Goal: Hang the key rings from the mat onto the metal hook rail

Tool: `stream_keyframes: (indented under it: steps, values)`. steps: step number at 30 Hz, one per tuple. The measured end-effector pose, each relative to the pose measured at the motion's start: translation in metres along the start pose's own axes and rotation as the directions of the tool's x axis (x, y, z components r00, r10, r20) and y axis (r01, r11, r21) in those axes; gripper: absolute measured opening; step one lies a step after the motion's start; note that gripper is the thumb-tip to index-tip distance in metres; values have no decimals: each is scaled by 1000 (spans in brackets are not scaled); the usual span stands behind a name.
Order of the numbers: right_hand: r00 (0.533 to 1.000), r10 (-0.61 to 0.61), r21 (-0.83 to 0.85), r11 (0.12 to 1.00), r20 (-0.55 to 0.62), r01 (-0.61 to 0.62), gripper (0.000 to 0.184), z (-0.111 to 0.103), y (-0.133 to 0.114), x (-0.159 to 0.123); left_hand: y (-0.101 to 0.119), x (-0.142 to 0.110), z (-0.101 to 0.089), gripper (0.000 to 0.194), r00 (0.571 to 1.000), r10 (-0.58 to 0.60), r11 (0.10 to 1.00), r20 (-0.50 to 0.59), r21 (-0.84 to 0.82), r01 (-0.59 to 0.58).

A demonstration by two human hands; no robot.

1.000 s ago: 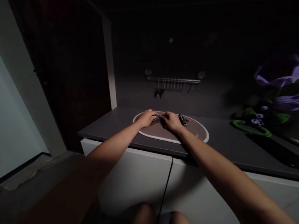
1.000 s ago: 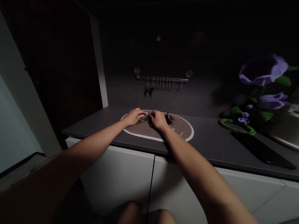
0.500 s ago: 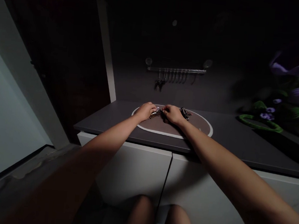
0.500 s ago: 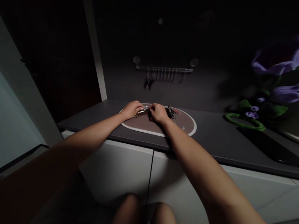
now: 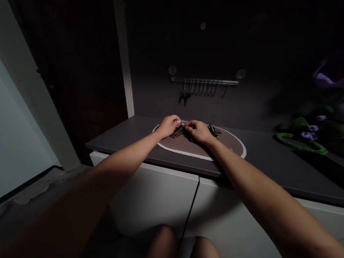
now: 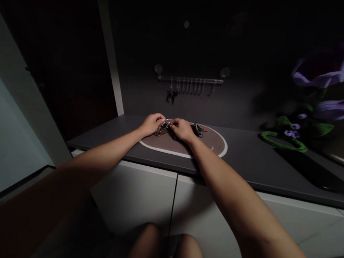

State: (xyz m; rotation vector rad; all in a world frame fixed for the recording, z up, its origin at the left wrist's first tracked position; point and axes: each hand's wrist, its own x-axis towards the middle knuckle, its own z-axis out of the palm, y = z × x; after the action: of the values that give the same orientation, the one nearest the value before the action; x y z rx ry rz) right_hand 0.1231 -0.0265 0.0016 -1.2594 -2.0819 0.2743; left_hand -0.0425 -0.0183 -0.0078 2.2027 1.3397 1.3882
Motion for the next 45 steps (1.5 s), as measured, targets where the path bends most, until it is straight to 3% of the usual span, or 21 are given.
stream_keyframes:
  steps: [6, 12, 19, 25, 34, 41, 45]
  values:
    - [995, -42, 110, 993, -88, 52, 18, -2, -4, 0, 3, 1, 1, 11, 999, -36, 989, -26, -147, 32]
    - [994, -47, 350, 933, -95, 78, 19, -2, -5, 2, 8, 0, 0, 10, 998, -36, 972, -48, -233, 24]
    - [997, 70, 559, 828, -21, -46, 21, 1, -4, -2, 5, 1, 4, 11, 999, -36, 957, -15, -290, 30]
    - [996, 86, 599, 797, 5, -72, 20, 1, -5, -2, 10, -1, 2, 11, 999, -37, 966, 0, -257, 36]
    - [998, 31, 568, 823, -60, 9, 21, 2, 1, 2, 9, -3, 3, 14, 998, 63, 994, -4, -92, -63]
    - [993, 5, 491, 870, -118, 54, 23, -1, 4, 1, 6, -4, 3, 17, 999, 25, 999, -31, 30, -24]
    - [986, 52, 547, 836, -156, 42, 24, -3, 2, 1, 3, -5, 3, 18, 1000, 11, 994, -13, 108, -9]
